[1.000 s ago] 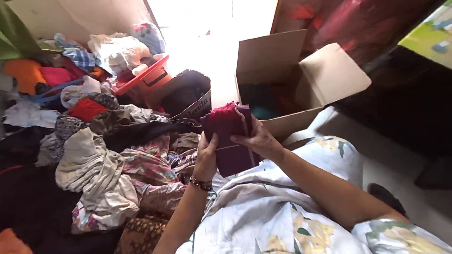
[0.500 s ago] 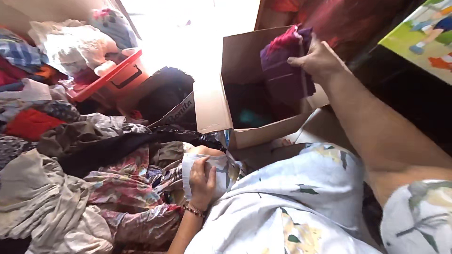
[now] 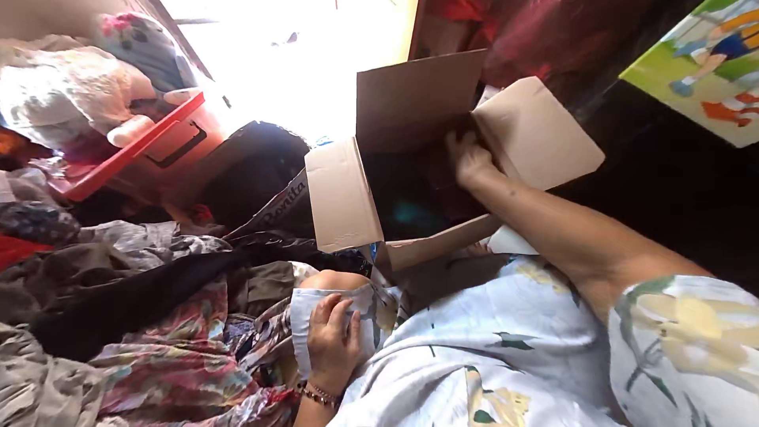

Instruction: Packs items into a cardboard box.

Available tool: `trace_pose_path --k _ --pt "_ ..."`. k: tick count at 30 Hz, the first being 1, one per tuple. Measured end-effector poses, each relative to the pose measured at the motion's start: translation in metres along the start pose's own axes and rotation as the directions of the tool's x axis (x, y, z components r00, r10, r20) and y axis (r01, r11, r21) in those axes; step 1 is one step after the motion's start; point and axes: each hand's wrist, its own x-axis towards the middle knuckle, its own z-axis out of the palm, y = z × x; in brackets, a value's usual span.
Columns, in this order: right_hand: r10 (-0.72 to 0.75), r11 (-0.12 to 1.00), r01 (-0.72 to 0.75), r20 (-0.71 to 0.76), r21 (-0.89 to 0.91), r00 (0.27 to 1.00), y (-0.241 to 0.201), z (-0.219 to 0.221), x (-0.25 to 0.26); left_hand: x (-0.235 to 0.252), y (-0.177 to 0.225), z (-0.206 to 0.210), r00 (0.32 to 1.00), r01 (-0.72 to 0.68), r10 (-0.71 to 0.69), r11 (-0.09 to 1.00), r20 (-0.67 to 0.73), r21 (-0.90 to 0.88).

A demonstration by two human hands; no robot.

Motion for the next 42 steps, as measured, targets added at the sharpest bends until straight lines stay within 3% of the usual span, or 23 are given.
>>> trace_pose_path --k 2,4,6,9,19,22,25,28,33,42 --pt "-0.194 0.972 0.178 -0.103 -0.152 0.976 -0.008 -0.004 -0.003 0.000 0.000 0.000 1.000 -0.006 0.006 1.000 -0.001 0.006" --pt "-0.297 0.946 0.304 0.072 -0.111 0.952 -0.008 -0.007 -0.006 -0.001 -0.001 -0.001 1.000 -0.008 0.008 1.000 0.005 0.010" --pt "-0.252 0.957 0.287 0.357 -0.046 0.899 -0.005 -0.003 -0.003 -0.001 -0.001 -0.002 1.000 -0.009 0.009 1.000 0.006 0.010" --pt "-0.190 0.974 0.225 0.518 -0.004 0.834 0.007 0.015 0.013 -0.001 -0.002 -0.001 1.000 -0.013 0.013 1.000 -0.004 0.021" --pt "-0.219 0.969 0.248 0.529 0.017 0.820 0.020 0.055 0.034 0.000 -0.004 0.002 1.000 -0.011 0.011 0.999 -0.003 0.048" --pt "-0.223 0.968 0.252 0.544 0.023 0.809 0.016 0.034 0.023 0.000 -0.003 0.002 1.000 -0.011 0.011 0.999 -0.012 0.051" --pt "-0.124 0.954 0.269 0.645 -0.131 0.754 0.001 0.005 0.000 -0.002 -0.003 0.001 1.000 -0.009 0.009 0.999 -0.007 0.047" --pt "-0.079 0.945 0.266 0.655 -0.192 0.751 0.001 0.009 -0.018 -0.001 -0.004 0.002 1.000 -0.014 0.014 0.999 -0.011 0.048" --pt "-0.145 0.957 0.267 0.601 -0.118 0.786 0.014 0.037 -0.015 0.000 -0.003 0.001 1.000 -0.010 0.010 0.999 -0.002 0.042" --pt "-0.267 0.932 0.361 0.602 -0.039 0.753 0.008 0.003 -0.037 0.000 -0.005 -0.002 1.000 -0.015 0.015 1.000 0.007 0.028"
